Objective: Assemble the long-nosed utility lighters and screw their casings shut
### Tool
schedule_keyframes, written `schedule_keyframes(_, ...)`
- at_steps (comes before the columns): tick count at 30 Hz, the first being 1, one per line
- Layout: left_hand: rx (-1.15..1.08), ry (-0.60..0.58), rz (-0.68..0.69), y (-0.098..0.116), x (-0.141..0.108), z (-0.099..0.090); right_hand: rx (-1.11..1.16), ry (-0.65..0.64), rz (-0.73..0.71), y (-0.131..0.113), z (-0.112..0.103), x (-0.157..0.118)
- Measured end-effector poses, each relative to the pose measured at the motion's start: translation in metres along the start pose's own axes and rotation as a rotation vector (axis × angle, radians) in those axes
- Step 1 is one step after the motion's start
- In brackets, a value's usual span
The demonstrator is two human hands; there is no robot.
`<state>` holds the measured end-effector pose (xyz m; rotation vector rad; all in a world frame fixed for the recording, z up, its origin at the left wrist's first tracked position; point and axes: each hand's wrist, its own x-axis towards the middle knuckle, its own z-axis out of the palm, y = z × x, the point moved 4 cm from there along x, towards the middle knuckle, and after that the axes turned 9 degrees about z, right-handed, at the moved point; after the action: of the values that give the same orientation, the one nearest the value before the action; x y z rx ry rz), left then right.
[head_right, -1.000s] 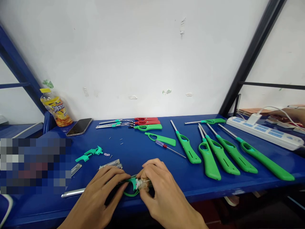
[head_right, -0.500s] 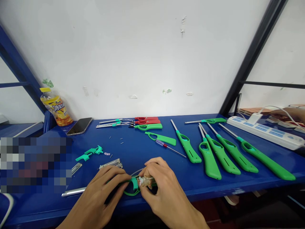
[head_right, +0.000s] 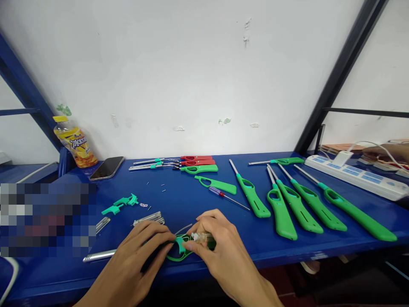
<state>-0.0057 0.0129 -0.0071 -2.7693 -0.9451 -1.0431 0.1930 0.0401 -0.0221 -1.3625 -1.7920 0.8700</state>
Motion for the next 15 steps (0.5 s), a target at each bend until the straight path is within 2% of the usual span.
schedule_keyframes(6,-0.018,-0.007,-0.01,-0.001,-0.002,0.002,0.033,-0.012,-0.029,-0.003,0.0,0.001)
schedule_keyframes(15,0.0,0.014,0.002,0.0,-0.002,0.002,-0.058,-0.066,-0.228,-0.011,0.001,-0.003)
